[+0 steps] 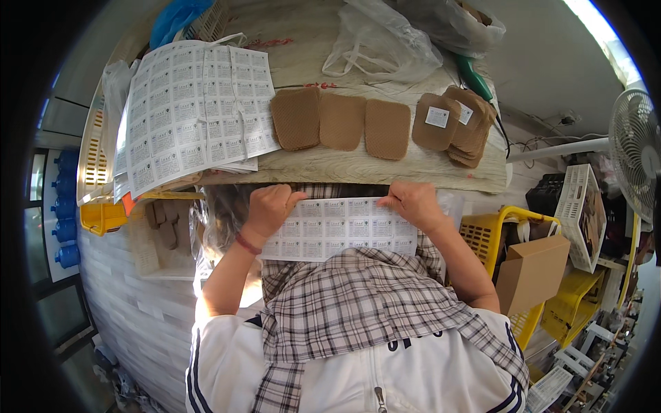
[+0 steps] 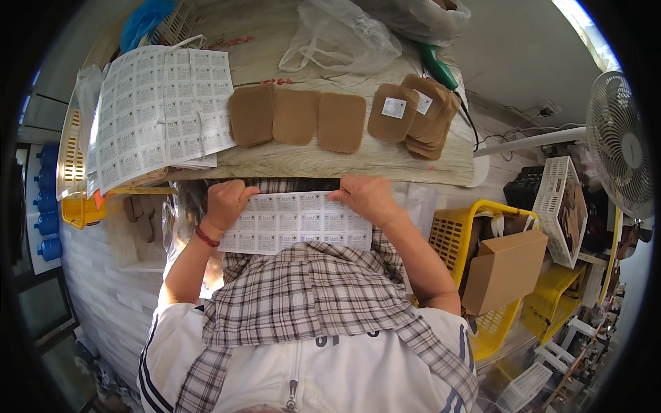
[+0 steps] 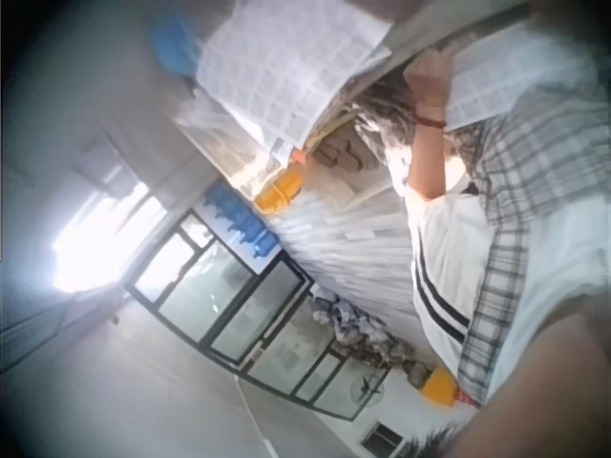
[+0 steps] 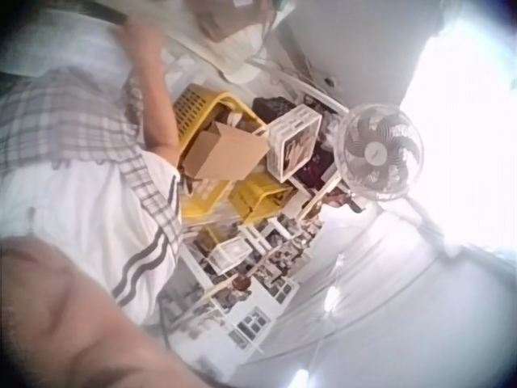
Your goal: The person applies adhesive labels to small brown pads at a workbench. They peel labels from a sheet, place them on the pads, and stack the labeled pads. The person also handles a plastic bag and retrieves more pads from a basket.
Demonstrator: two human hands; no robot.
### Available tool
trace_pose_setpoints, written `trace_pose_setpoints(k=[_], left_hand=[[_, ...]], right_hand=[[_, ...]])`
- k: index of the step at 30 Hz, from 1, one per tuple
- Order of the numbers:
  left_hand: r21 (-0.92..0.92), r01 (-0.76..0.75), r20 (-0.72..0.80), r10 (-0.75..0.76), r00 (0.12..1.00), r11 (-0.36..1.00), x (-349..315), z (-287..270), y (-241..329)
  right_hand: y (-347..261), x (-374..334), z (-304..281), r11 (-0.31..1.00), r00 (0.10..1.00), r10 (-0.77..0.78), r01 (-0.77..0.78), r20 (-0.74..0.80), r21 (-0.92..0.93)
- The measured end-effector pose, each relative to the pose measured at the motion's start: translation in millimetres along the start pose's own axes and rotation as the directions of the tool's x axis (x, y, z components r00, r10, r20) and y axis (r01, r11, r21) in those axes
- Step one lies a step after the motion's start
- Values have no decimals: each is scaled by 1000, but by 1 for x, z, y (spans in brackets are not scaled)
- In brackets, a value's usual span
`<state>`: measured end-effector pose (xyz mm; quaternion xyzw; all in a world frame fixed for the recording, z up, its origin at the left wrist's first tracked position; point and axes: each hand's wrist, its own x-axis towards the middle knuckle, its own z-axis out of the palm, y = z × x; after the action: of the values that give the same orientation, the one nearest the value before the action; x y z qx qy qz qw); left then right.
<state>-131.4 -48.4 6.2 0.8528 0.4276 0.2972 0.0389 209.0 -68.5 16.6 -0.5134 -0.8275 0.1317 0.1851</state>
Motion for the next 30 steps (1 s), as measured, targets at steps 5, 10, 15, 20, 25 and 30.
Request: trace_pose_setpoints(k=[5,10,15,20,25,30], left_hand=[[13,152,-56,-152,987,988,-19,-14,-17],[1,262,-100,-261,960,965,-37,-19,-30],[0,293,-111,-292,950,956,-40,-16,-32],[35,408,-52,-406,912,912,-46,-8,-44],[181,326,94,-346,934,928,-29,-31,-33],[434,235,18,-269,963,870,15,-50,12]], right_hand=[[-4,4,-2,999,1000,-11,11,-4,31],[-1,2,0,1000,999,-15,15,-44,7],[2,-2,1,999,999,-18,17,-34,-27],[8,-9,-15,863,991,126,-133,47,488],[9,-10,-24,779,935,344,-335,85,530],[18,-9,-15,780,885,460,-364,-72,510]])
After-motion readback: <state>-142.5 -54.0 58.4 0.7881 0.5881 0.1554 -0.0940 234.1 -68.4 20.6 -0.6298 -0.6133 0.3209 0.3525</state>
